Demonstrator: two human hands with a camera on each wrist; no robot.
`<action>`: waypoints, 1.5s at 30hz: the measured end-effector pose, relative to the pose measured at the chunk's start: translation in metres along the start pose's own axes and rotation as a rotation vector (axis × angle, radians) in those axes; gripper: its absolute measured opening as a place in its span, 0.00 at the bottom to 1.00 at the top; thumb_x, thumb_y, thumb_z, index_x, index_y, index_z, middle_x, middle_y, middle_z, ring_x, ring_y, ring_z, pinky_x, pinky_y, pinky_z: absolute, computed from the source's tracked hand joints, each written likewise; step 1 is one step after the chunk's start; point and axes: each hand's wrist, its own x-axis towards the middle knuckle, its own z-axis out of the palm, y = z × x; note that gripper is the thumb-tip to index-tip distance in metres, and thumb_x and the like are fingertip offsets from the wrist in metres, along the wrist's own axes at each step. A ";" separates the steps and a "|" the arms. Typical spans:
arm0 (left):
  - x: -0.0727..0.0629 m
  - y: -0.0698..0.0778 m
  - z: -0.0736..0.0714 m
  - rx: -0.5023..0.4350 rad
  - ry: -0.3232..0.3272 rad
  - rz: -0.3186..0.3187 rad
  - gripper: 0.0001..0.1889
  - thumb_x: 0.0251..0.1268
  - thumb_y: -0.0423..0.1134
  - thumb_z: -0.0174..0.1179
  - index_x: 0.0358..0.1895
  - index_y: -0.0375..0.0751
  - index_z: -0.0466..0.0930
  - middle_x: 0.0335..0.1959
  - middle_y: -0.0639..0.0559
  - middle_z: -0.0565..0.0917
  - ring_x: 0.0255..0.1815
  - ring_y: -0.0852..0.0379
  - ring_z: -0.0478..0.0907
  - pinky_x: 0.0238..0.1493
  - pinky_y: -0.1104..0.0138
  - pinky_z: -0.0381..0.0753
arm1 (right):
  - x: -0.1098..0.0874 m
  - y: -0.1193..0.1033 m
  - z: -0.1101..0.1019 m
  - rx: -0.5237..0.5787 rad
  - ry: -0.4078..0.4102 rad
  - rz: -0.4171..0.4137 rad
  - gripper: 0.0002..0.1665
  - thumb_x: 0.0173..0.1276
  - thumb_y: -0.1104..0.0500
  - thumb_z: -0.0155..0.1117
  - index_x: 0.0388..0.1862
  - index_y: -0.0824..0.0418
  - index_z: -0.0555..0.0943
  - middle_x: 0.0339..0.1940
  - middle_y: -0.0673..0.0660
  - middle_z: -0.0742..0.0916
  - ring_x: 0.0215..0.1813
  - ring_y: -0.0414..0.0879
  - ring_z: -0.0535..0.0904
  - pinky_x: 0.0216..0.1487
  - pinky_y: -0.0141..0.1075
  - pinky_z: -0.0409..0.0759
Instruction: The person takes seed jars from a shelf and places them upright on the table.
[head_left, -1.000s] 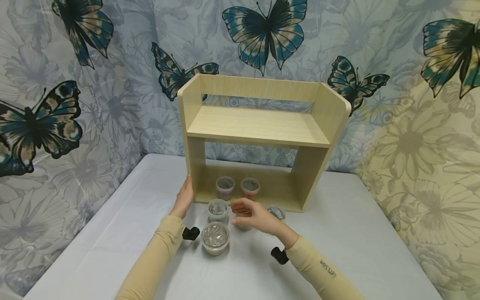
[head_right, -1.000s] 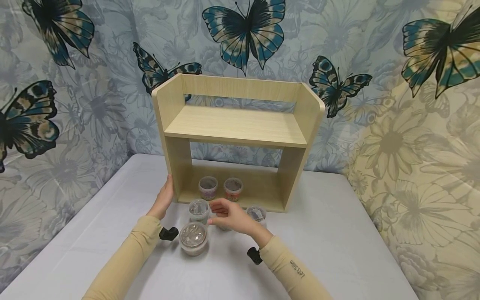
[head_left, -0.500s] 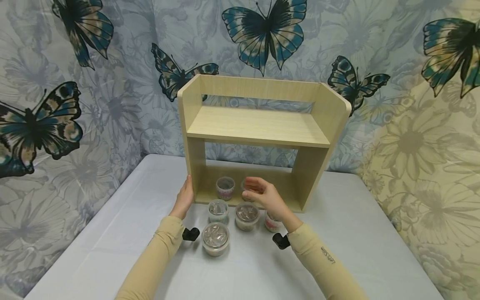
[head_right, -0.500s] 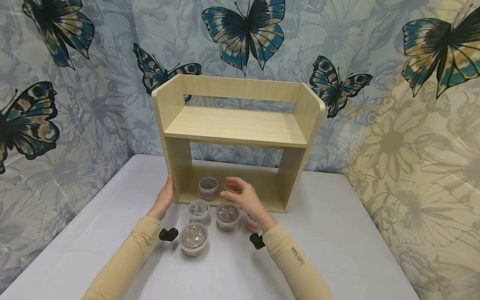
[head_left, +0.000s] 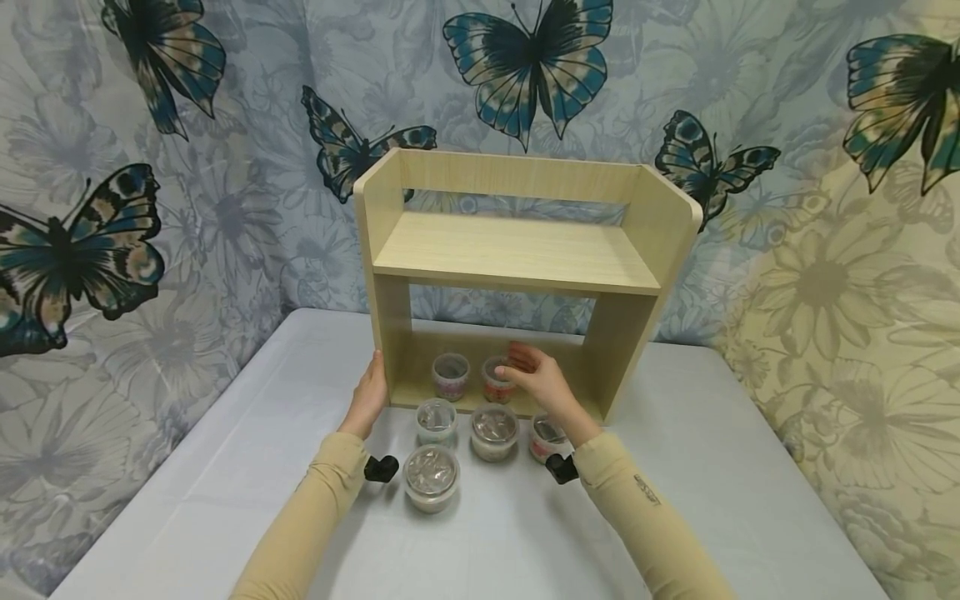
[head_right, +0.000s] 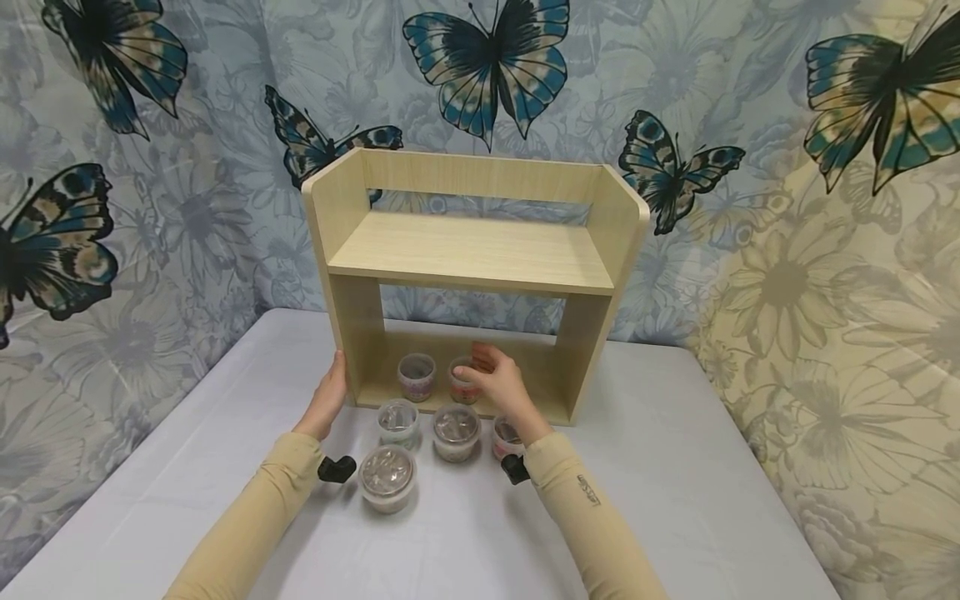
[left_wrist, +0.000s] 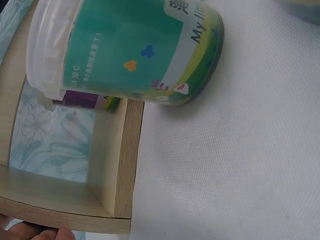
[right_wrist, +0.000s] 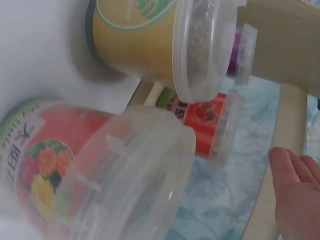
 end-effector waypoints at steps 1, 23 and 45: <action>0.000 0.000 0.000 0.002 -0.002 0.002 0.45 0.63 0.71 0.16 0.74 0.41 0.37 0.74 0.43 0.42 0.72 0.45 0.37 0.70 0.53 0.40 | 0.001 0.000 0.000 -0.012 -0.001 0.014 0.40 0.61 0.56 0.68 0.68 0.67 0.63 0.64 0.66 0.70 0.65 0.58 0.65 0.62 0.44 0.67; -0.002 0.000 -0.001 -0.021 0.015 0.030 0.46 0.63 0.71 0.19 0.74 0.38 0.39 0.73 0.39 0.43 0.72 0.40 0.37 0.69 0.49 0.40 | 0.021 0.017 0.011 -0.295 0.043 0.204 0.53 0.57 0.51 0.71 0.71 0.71 0.53 0.70 0.68 0.61 0.69 0.62 0.55 0.66 0.51 0.59; 0.000 0.001 0.001 -0.019 -0.020 0.003 0.46 0.61 0.73 0.19 0.74 0.43 0.37 0.74 0.44 0.43 0.72 0.45 0.38 0.69 0.51 0.42 | 0.024 0.027 0.024 -0.340 0.062 0.298 0.59 0.58 0.51 0.71 0.71 0.75 0.44 0.63 0.76 0.66 0.64 0.66 0.62 0.62 0.53 0.64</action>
